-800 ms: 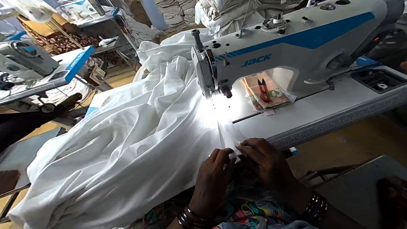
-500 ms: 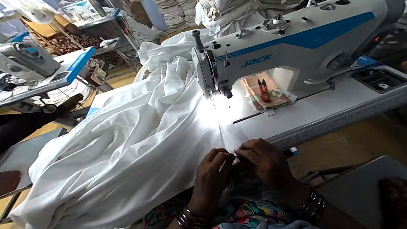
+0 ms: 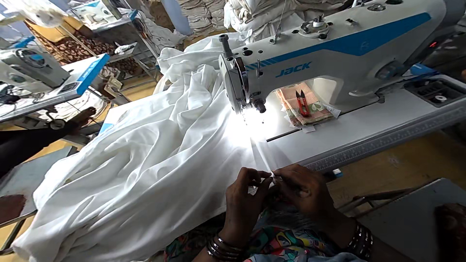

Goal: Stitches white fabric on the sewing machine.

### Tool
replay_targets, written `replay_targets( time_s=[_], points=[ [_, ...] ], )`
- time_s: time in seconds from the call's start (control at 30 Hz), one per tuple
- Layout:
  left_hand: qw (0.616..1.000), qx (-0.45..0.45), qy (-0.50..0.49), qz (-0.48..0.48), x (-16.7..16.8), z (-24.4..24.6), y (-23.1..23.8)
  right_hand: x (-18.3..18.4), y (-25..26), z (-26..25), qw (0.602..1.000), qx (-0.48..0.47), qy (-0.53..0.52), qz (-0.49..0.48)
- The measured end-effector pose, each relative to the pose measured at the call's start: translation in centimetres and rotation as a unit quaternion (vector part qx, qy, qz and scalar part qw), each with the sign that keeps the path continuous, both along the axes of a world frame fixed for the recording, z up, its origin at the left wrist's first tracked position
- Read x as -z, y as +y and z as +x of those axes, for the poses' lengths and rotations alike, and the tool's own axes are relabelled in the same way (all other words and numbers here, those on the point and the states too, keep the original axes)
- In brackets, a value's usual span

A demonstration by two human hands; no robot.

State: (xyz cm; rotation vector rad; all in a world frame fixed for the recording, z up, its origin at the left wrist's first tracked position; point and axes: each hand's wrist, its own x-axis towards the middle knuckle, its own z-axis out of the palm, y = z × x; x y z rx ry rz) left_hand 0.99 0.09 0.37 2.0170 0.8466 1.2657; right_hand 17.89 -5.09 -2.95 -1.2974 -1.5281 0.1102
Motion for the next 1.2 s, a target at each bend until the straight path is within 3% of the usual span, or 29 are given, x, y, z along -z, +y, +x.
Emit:
replay_targets(
  time_s=[0.23,0.33,0.43,0.5,0.73,1.2],
  points=[
    [0.998,0.032,0.049,0.011,0.3,-0.1,0.3,-0.3,0.5,-0.4,0.991,0.034,0.112,-0.058],
    [0.991,0.037,0.121,0.049,0.7,-0.4,0.2,-0.3,0.7,0.6,0.998,0.038,0.05,-0.009],
    [0.952,0.024,0.269,0.143,1.2,-0.7,0.5,-1.0,0.6,2.0,0.995,0.043,-0.072,0.049],
    [0.931,0.018,0.314,0.185,1.4,-0.8,0.7,-1.4,0.4,2.9,0.984,0.032,-0.16,0.066],
    [0.915,0.037,0.308,0.259,1.3,-1.5,1.0,-0.5,-0.4,2.9,0.952,-0.008,-0.305,0.014],
    [0.921,0.042,0.305,0.237,1.1,-1.7,1.7,-0.8,0.8,0.5,0.958,0.042,-0.28,-0.042]
  ],
)
